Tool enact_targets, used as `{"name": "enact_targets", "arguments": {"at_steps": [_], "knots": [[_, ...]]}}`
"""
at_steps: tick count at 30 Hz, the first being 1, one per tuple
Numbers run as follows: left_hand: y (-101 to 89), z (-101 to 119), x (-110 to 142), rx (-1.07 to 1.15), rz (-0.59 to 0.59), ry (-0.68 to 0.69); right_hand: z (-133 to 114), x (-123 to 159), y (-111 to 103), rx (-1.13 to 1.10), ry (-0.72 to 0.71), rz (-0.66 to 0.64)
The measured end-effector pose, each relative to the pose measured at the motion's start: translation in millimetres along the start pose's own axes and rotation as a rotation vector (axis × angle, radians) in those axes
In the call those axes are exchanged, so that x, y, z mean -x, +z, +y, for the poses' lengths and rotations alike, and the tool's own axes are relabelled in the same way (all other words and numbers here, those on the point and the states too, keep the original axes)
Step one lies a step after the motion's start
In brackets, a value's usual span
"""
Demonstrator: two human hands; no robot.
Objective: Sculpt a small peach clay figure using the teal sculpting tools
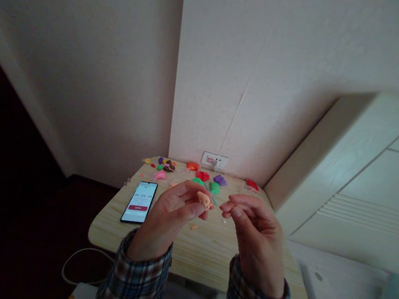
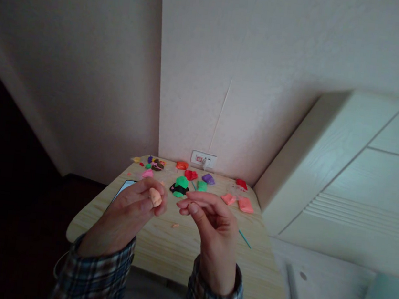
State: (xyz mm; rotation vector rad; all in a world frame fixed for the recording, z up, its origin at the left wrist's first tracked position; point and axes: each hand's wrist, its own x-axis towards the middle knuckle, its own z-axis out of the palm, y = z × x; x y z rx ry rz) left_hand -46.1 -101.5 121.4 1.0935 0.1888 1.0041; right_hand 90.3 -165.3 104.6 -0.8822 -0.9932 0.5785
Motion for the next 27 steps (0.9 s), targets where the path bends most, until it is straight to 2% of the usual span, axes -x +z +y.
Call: {"name": "enact_targets", "arguments": {"at_steps": [4, 9, 15, 20, 27], "knots": [[7.2, 2, 3, -0.036, -0.011, 0.0, -18, 6, 6, 0.019, -0.075, 0.039], [13.0, 2, 5, -0.019, -0.041, -0.025, -30, 12, 11, 0.08, -0.139, 0.054], [15.8, 0, 7, 0.031, -0.127, -0.036, -32, 14, 19, 0.08, -0.229, -0.028], [17.8, 2, 10, 0.029, -0.143, -0.01, -31, 14, 22, 0.13, -0.291, -0.005], [18.7, 3, 12, 0.044, -0.182, -0.021, -31, 16, 23, 0.062, -0.272, -0.009]]}}
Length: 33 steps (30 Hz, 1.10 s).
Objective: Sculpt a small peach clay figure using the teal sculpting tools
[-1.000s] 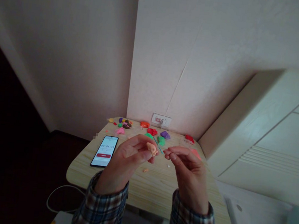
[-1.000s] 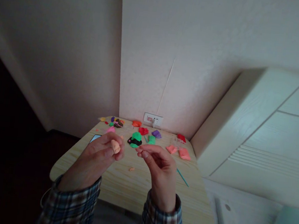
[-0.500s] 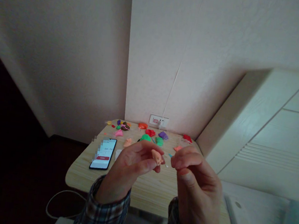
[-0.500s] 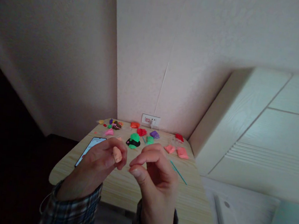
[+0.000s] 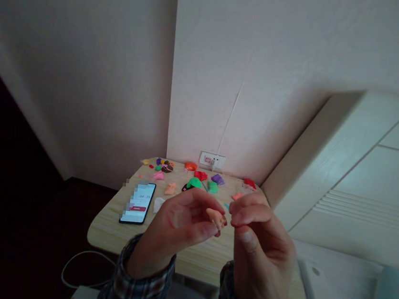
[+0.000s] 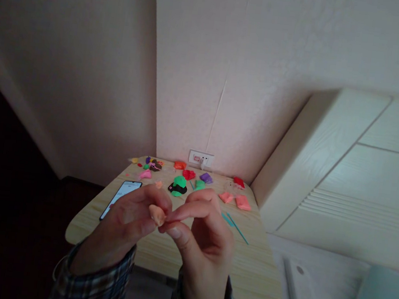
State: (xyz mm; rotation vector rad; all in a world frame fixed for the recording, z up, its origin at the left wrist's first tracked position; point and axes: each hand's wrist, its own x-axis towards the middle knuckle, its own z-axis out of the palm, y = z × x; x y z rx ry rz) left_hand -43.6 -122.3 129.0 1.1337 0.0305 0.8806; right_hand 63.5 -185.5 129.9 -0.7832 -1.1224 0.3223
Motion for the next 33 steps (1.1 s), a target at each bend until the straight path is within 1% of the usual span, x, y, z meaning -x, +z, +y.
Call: {"name": "enact_targets", "arguments": {"at_steps": [5, 10, 14, 20, 24, 29, 33], "knots": [[3.1, 2.4, 0.4, -0.02, -0.003, -0.01, 0.0, 0.8, -0.1, -0.058, -0.01, -0.012], [4.8, 1.5, 0.4, -0.013, -0.059, 0.028, -0.9, 3.2, -0.2, -0.063, 0.018, -0.023], [6.0, -1.2, 0.5, 0.033, -0.106, 0.023, -1.8, 4.2, -0.3, -0.165, 0.042, -0.007], [8.7, -1.9, -0.3, 0.107, -0.145, 0.0, -2.1, 2.8, -0.2, -0.281, 0.147, -0.099], [9.1, -0.6, -0.2, 0.141, -0.115, -0.032, -0.5, 2.8, -0.7, -0.364, 0.195, -0.147], [8.4, -0.9, -0.2, 0.146, -0.151, -0.015, -0.2, 2.9, -2.4, -0.351, 0.203, -0.126], [8.4, -1.5, 0.1, 0.144, -0.14, -0.023, -0.3, 2.1, -2.9, -0.33, 0.176, -0.125]]}}
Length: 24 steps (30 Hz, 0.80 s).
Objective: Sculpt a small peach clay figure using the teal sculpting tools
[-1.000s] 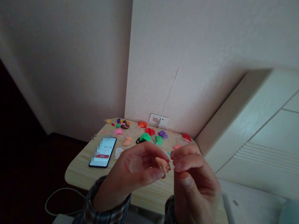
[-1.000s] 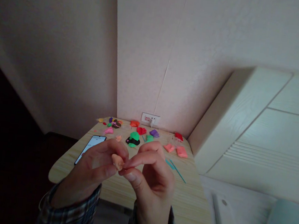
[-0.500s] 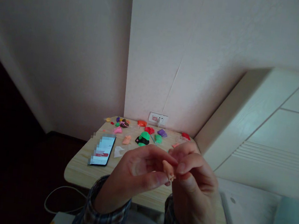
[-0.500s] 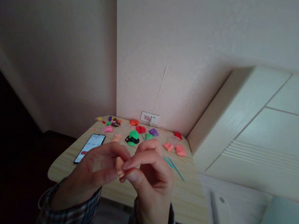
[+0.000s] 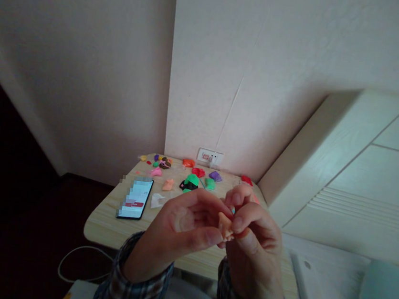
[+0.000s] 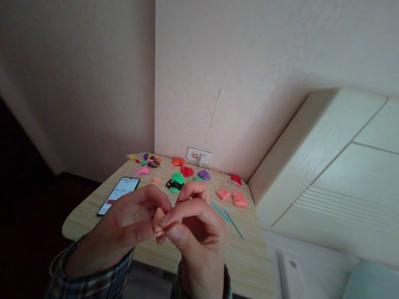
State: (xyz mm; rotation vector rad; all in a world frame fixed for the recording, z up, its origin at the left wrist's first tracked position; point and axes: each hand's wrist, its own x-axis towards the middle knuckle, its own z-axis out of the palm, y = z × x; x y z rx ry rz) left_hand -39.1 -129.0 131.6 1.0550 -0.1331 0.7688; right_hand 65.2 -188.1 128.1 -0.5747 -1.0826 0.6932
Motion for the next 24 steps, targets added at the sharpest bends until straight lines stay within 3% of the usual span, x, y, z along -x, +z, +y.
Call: {"name": "enact_targets", "arguments": {"at_steps": [17, 24], "knots": [[1.5, -0.8, 1.2, -0.001, 0.024, -0.045, -1.6, 1.1, -0.6, -0.027, 0.001, -0.015], [-3.5, -4.6, 1.1, 0.018, -0.003, -0.033, -0.5, 3.7, -7.7, 0.191, -0.076, 0.043]]}}
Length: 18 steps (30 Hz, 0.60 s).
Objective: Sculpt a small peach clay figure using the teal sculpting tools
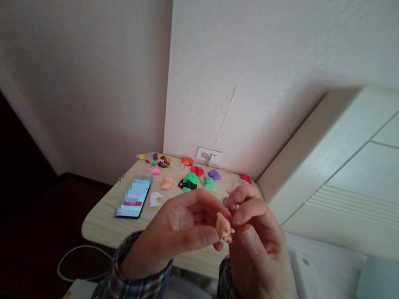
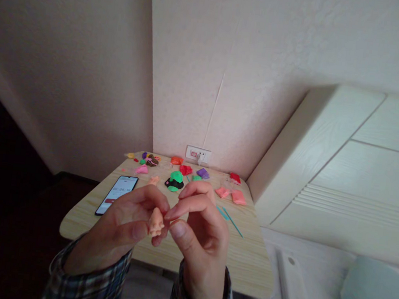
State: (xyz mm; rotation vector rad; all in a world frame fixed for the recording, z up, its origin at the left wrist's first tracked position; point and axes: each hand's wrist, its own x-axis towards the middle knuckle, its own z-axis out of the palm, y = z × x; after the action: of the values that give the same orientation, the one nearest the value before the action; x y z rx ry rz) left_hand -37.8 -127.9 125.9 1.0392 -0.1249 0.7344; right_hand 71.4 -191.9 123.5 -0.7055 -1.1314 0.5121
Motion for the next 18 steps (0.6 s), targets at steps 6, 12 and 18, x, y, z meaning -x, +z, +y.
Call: {"name": "enact_targets", "arguments": {"at_steps": [6, 12, 18], "knots": [[3.2, 0.0, 0.0, -0.015, 0.047, -0.028, -1.0, 3.9, 2.2, 0.118, -0.067, 0.038], [6.1, 3.0, -0.9, 0.023, 0.013, -0.046, -2.5, 3.1, 4.8, 0.264, -0.186, 0.087], [5.6, 2.5, -1.0, 0.083, -0.062, -0.051, -3.3, 1.3, 2.9, 0.356, -0.325, 0.123]]}}
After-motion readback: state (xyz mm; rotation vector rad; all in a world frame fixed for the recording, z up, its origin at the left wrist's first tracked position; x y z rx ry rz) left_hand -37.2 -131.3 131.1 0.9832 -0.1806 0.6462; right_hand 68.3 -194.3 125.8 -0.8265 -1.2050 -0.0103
